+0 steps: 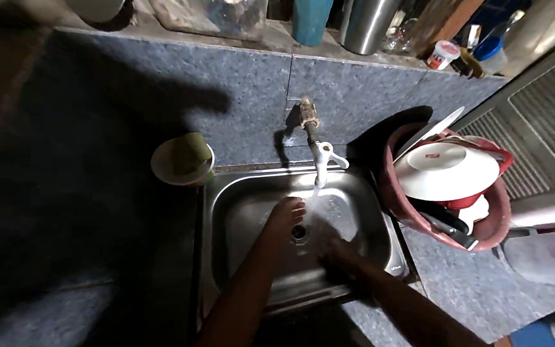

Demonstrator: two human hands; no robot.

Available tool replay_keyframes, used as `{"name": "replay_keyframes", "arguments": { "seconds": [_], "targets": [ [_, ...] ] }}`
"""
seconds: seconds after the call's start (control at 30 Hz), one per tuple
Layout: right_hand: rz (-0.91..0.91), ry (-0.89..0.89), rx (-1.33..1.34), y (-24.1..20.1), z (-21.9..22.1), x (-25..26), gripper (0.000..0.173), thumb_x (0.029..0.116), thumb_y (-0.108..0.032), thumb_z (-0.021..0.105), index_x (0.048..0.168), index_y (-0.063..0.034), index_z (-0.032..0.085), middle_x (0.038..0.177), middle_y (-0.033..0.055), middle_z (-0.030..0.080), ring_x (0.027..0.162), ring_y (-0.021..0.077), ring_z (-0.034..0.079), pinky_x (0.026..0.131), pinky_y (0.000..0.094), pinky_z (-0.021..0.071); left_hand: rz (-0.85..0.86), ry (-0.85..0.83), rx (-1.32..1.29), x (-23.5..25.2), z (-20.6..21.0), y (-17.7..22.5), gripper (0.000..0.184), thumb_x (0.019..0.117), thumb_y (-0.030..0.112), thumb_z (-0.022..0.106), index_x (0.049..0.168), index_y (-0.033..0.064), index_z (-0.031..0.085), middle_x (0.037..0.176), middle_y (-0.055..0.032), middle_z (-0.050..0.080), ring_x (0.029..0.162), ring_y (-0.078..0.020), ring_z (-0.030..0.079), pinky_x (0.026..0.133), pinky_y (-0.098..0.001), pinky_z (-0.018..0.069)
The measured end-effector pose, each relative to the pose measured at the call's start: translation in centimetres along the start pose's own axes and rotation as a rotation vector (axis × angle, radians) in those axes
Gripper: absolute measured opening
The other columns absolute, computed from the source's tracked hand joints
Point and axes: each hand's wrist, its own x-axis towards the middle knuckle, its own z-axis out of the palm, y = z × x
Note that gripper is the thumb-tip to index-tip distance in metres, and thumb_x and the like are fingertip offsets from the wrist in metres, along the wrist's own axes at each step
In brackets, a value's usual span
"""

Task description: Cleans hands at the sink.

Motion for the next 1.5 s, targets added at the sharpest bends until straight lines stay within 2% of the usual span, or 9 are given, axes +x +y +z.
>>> {"name": "replay_keyframes", "arguments": {
  "seconds": [0.27,0.33,0.53,0.67,0.83,1.0,1.2,1.43,1.5],
  "targets": [
    [-0.067,-0.088,-0.241,0.0,-8.9,-1.4,0.047,0.0946,-0.022,0.072,0.137,-0.0055,0.061,0.136,0.026,0.061,0.127,0.0456,0.056,0.106,0.0673,0.042,0.069,-0.201,0.355,-1.1,1.9,2.6,0.036,0.1077,0.023,0.051,0.139,0.0039,0.053,0.124,-0.0135,0.064,0.101,-0.0179,0.064,0.087,-0.0344,0.0521],
    [-0.128,-0.152,-0.164,2.9,-6.0,-1.8,0.037,0.0924,-0.017,0.074,0.126,-0.0026,0.067,0.119,0.0244,0.067,0.108,0.0413,0.066,0.094,0.0627,0.0512,0.094,-0.157,0.386,-0.7,1.4,2.7,0.036,0.1079,0.022,0.05,0.14,0.0051,0.053,0.125,-0.0143,0.063,0.102,-0.0201,0.063,0.088,-0.0369,0.0521],
    [-0.329,0.047,-0.006,-0.8,1.3,1.2,0.039,0.0978,-0.024,0.066,0.132,-0.0056,0.065,0.125,0.0214,0.068,0.118,0.0385,0.064,0.104,0.0592,0.0479,0.086,-0.321,0.38,-0.3,5.6,2.3,0.036,0.109,0.025,0.049,0.138,0.0044,0.054,0.126,-0.0136,0.064,0.1,-0.0164,0.065,0.085,-0.032,0.0533],
    [-0.083,0.027,-0.253,-1.5,-5.5,-0.2,0.044,0.1018,-0.026,0.06,0.14,-0.0032,0.058,0.138,0.0276,0.059,0.13,0.0474,0.054,0.107,0.0664,0.0409,0.174,-0.383,1.089,-1.1,1.0,2.3,0.037,0.1049,0.026,0.058,0.132,0.0009,0.061,0.128,-0.0194,0.065,0.117,-0.0294,0.064,0.104,-0.0487,0.0491],
    [-0.032,-0.037,-0.122,5.2,-3.3,0.2,0.041,0.0971,-0.019,0.068,0.132,0.0023,0.062,0.13,0.0277,0.062,0.123,0.0442,0.059,0.104,0.0623,0.0454,-0.323,-0.325,1.679,-4.1,-6.2,-1.6,0.038,0.0976,0.026,0.066,0.127,0.0012,0.066,0.128,-0.0244,0.064,0.122,-0.0431,0.06,0.102,-0.0639,0.0448],
    [-0.166,0.066,0.035,0.1,-2.7,3.4,0.05,0.0959,-0.026,0.068,0.139,-0.0047,0.057,0.134,0.0234,0.062,0.128,0.0397,0.058,0.109,0.0589,0.0439,-0.061,-0.461,1.256,0.2,-3.5,-3.8,0.036,0.1035,0.022,0.059,0.135,0.004,0.059,0.129,-0.02,0.063,0.119,-0.0332,0.062,0.104,-0.0539,0.0477],
    [-0.44,-0.318,-0.264,0.3,-2.8,0.6,0.031,0.1004,-0.009,0.061,0.131,-0.0023,0.065,0.124,0.0246,0.067,0.117,0.0428,0.063,0.103,0.063,0.0458,0.057,-0.236,1.199,-1.4,-6.1,3.5,0.036,0.1046,0.018,0.057,0.137,0.0025,0.058,0.132,-0.0202,0.063,0.118,-0.0316,0.063,0.103,-0.0507,0.0487],
    [-0.057,0.599,-0.123,1.6,-8.0,4.6,0.039,0.0994,-0.01,0.057,0.138,-0.005,0.061,0.14,0.0243,0.057,0.129,0.044,0.056,0.106,0.0594,0.0462,0.415,0.287,0.715,-14.0,-9.5,4.5,0.037,0.1044,0.022,0.053,0.134,0.0008,0.059,0.128,-0.0137,0.065,0.113,-0.0165,0.065,0.098,-0.0349,0.0534],
    [0.019,0.711,-0.007,1.8,-5.3,8.3,0.046,0.1033,-0.021,0.053,0.147,-0.0058,0.053,0.154,0.028,0.043,0.141,0.0514,0.041,0.113,0.0657,0.0346,0.393,0.31,0.571,-16.8,-9.9,3.2,0.037,0.1024,0.02,0.052,0.132,-0.0009,0.059,0.125,-0.0109,0.066,0.109,-0.0137,0.066,0.095,-0.0322,0.0552]
  ]
}}
